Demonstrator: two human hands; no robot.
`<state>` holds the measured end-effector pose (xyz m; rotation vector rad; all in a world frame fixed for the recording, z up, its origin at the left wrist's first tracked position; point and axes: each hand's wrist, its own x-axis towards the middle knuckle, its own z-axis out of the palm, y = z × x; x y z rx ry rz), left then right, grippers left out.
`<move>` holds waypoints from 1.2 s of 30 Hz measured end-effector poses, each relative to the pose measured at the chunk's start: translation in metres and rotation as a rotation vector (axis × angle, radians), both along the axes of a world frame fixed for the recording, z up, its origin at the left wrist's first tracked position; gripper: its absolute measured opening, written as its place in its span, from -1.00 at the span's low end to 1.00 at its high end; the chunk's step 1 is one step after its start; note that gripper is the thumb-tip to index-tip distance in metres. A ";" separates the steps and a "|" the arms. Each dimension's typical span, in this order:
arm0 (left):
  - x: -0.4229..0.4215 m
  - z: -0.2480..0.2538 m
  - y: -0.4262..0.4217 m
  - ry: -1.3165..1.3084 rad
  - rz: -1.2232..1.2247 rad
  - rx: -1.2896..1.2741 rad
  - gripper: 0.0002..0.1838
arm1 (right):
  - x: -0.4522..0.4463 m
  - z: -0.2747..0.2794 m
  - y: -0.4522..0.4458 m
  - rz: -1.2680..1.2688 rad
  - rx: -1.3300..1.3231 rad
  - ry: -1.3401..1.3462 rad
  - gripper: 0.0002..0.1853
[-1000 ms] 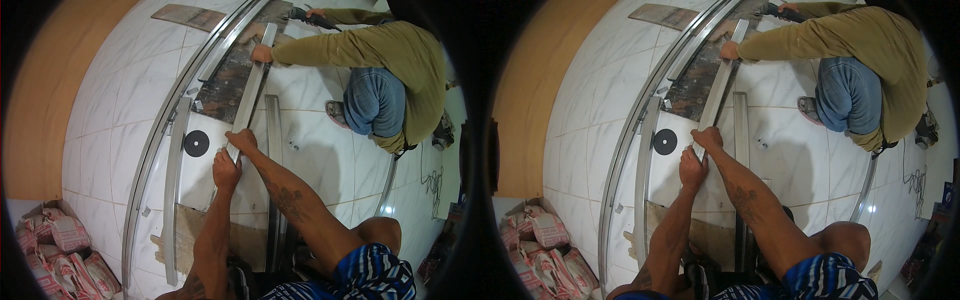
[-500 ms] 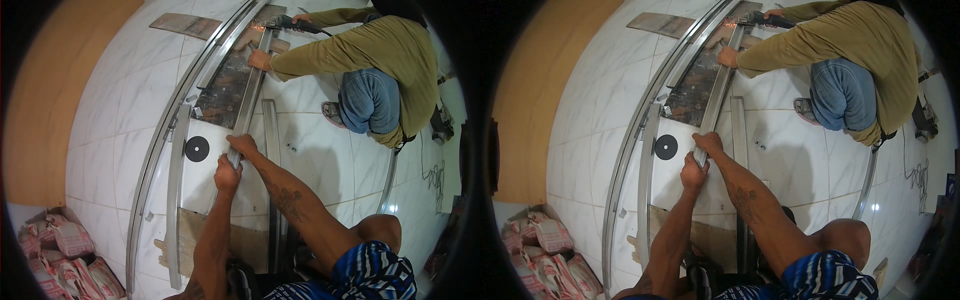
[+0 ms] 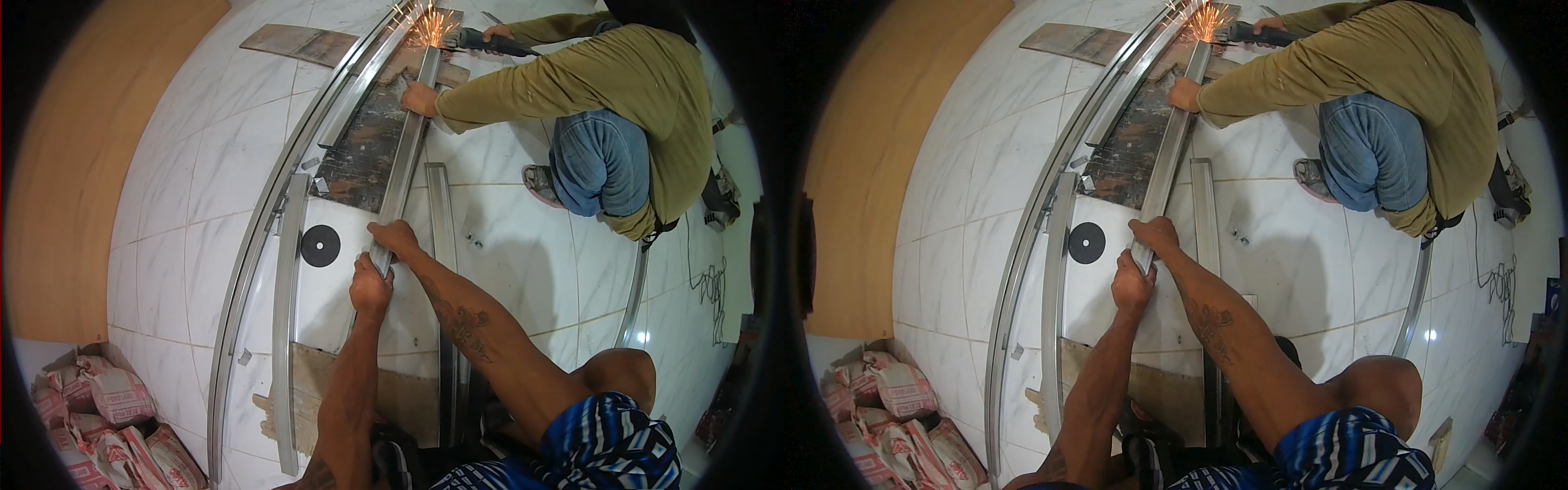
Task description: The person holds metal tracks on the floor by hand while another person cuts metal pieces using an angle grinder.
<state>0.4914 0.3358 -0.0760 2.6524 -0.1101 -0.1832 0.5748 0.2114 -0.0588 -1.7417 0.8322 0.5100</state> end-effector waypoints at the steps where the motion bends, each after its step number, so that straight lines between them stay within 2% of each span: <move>1: 0.000 -0.001 0.000 -0.011 -0.003 -0.005 -0.22 | 0.000 -0.001 0.000 -0.003 0.008 -0.003 -0.37; 10: 0.002 0.001 0.001 0.036 -0.002 -0.007 -0.23 | 0.001 -0.007 0.000 0.006 0.017 -0.004 -0.36; 13: 0.003 -0.005 0.003 0.026 0.020 -0.042 -0.28 | 0.003 -0.019 0.004 0.072 -0.123 -0.072 -0.36; 16: 0.009 -0.002 0.006 0.090 0.042 -0.099 -0.25 | 0.007 -0.008 0.008 0.112 -0.155 -0.036 -0.30; 19: 0.015 0.003 0.016 0.089 0.017 -0.197 -0.28 | 0.007 -0.008 0.022 0.069 -0.324 -0.092 -0.21; 22: 0.018 0.015 0.020 0.155 -0.010 -0.284 -0.34 | 0.001 -0.003 0.024 0.017 -0.330 -0.129 -0.20; 25: 0.012 -0.002 0.019 0.023 -0.045 -0.162 -0.31 | -0.007 0.003 0.024 0.013 -0.326 -0.146 -0.30; 36: 0.002 0.010 0.006 -0.055 -0.023 -0.007 -0.39 | -0.005 -0.006 0.025 0.024 -0.318 -0.168 -0.32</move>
